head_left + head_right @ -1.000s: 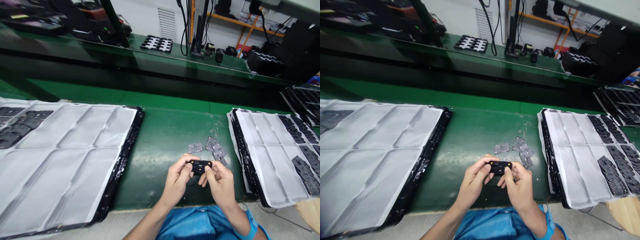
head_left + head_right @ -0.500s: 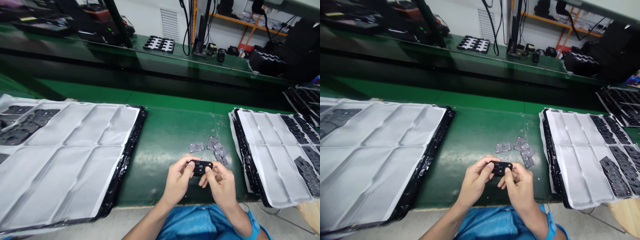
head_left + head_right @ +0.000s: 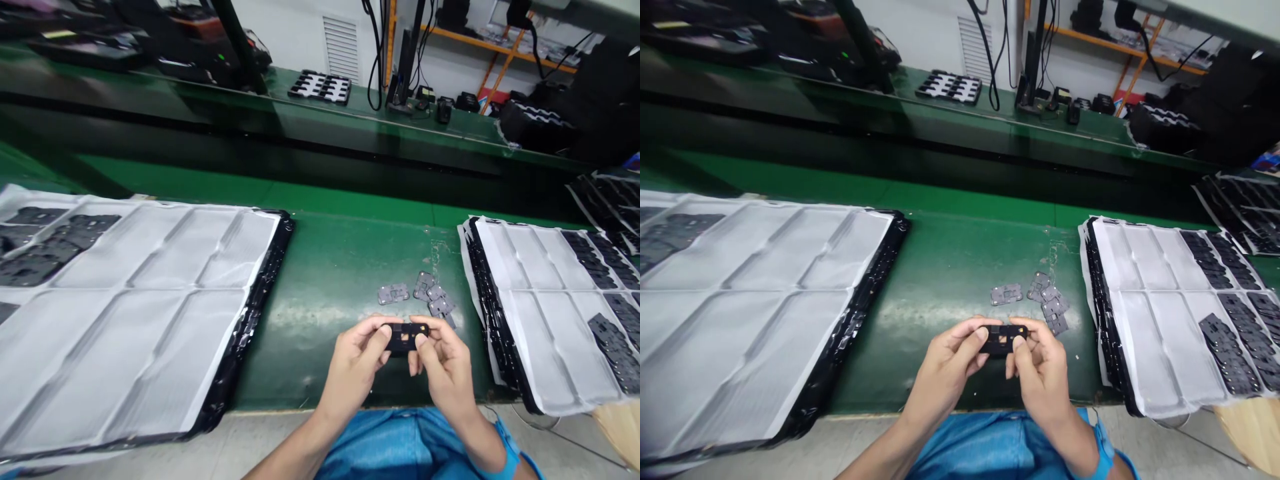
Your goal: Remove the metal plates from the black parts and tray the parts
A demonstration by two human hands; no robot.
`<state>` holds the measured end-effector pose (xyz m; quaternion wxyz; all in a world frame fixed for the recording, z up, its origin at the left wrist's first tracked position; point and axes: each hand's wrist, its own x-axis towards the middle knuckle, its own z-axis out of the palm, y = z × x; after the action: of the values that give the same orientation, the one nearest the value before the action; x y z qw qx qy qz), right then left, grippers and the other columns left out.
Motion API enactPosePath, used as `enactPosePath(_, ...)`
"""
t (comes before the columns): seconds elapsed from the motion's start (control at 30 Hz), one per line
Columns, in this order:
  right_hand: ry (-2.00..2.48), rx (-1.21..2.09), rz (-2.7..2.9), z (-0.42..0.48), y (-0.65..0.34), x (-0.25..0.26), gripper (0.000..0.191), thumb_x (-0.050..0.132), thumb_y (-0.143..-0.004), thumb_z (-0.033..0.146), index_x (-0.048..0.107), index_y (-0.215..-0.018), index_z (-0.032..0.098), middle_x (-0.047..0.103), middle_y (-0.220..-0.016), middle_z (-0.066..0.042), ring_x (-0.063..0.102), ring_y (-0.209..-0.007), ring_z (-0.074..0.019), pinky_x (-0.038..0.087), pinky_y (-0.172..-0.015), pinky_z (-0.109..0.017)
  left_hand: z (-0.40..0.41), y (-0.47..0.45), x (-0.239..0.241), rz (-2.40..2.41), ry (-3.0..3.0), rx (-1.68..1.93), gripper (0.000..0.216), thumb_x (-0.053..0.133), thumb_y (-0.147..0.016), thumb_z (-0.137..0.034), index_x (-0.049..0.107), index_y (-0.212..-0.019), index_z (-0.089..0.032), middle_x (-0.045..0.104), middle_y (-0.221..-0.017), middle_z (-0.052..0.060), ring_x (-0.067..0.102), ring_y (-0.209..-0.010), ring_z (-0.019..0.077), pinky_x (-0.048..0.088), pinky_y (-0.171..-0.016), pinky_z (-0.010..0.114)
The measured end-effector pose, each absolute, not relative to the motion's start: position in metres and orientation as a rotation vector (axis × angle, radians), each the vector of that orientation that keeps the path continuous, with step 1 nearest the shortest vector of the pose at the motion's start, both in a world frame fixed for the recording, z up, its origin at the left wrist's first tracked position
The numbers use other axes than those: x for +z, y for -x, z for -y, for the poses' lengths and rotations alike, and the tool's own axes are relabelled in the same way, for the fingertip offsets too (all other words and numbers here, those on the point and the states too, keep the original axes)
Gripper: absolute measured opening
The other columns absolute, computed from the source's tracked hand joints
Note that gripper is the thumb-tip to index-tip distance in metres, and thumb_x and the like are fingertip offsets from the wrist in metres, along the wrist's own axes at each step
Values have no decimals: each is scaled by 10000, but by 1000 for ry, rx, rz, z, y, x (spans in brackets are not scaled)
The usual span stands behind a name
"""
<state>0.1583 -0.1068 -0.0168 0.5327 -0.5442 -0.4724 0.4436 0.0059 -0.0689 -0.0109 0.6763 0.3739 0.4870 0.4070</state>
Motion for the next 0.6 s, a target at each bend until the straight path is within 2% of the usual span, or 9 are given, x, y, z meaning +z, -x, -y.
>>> enactPosePath(0.1,1284,1101,1020,103,-158,-17,252,610,-1029,411,688,-1042,171,611,-626,40,557,-418,-82,439,-432,-174,72,-4,-9,-1061,-868,848,426,713,-866,-489,768,-1079,-124,607,-767,17,480,-602,102,371,-523,181)
enactPosePath(0.23,1284,1114,945,100,-155,-17,318,649,-996,480,683,-958,166,570,-569,64,498,-348,-65,376,-371,-161,72,-4,-10,-1064,-898,835,409,704,-877,-481,758,-1063,-121,581,-718,1,483,-583,102,388,-536,190)
enactPosePath(0.4,1284,1149,942,99,-156,-19,350,642,-1003,498,681,-941,156,540,-483,76,467,-335,-68,354,-377,-159,72,-4,-4,-1082,-963,884,330,695,-888,-437,766,-998,-134,593,-734,2,510,-577,105,421,-549,206)
enactPosePath(0.6,1242,1188,985,102,-159,-24,344,599,-1042,475,689,-977,149,524,-460,78,437,-351,-63,334,-407,-158,73,-1,-2,-1083,-1128,908,275,652,-941,-389,776,-985,-148,572,-713,-9,523,-554,105,399,-524,204)
